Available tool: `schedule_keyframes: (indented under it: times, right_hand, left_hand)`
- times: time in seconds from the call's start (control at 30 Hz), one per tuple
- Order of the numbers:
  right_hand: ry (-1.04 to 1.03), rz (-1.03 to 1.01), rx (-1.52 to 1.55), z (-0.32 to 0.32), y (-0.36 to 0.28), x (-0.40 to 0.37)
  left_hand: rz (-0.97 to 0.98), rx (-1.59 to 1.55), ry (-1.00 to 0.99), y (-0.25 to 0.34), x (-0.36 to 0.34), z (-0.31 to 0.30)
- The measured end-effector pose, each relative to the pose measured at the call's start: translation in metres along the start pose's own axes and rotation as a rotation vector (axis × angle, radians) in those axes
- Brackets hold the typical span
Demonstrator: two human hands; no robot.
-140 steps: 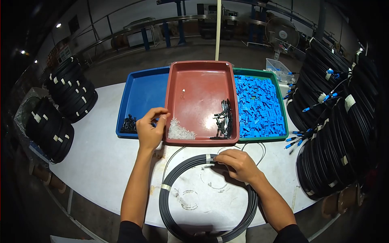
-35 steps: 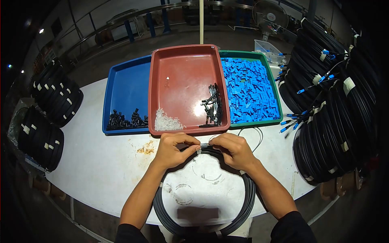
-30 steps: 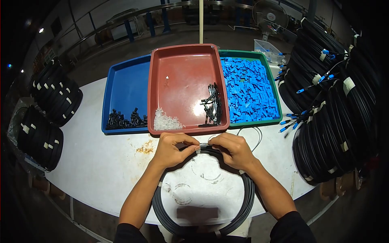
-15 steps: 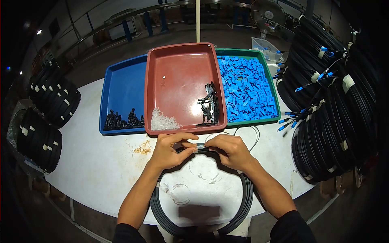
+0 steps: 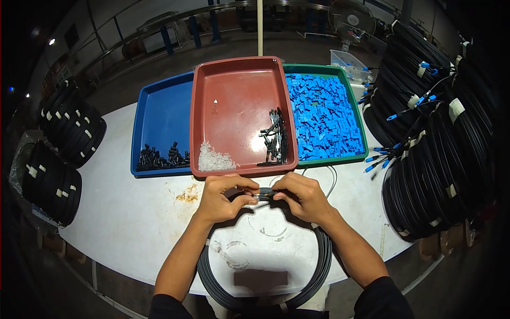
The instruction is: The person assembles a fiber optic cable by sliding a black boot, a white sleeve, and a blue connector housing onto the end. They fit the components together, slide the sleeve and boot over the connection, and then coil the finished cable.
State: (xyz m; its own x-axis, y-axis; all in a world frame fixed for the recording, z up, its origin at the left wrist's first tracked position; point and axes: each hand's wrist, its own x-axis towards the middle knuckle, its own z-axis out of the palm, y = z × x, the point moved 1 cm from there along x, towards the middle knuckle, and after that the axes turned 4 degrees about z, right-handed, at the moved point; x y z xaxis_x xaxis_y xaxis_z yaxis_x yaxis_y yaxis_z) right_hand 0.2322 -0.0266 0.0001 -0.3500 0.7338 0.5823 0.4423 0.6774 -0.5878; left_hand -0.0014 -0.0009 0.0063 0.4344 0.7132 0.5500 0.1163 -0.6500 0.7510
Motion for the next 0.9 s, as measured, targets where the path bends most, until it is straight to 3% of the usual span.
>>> schedule_keyframes:
  times: [0.13,0.4,0.5,0.83,0.9]
  right_hand:
    - [-0.054,-0.071,0.016,0.0,-0.0016,0.0006]
    - [-0.109,-0.088,0.034,0.0012,-0.006,0.0021]
    - [-0.032,-0.059,0.074,-0.0001,-0.0082,0.0034]
    - [-0.061,-0.057,0.079,0.0031,-0.0078,0.004]
    - [-0.102,-0.087,0.035,0.0036,-0.0045,0.0023]
  left_hand:
    - [0.126,-0.005,-0.102,-0.0021,0.0023,0.0026]
    - [0.106,-0.007,-0.142,0.0053,0.0031,0.005]
    - [-0.017,-0.136,-0.083,0.0063,0.0038,0.004]
    - [-0.007,-0.123,-0.096,0.0037,0.0027,0.0037]
    - [0.074,0.0,-0.141,0.0033,0.0023,0.0054]
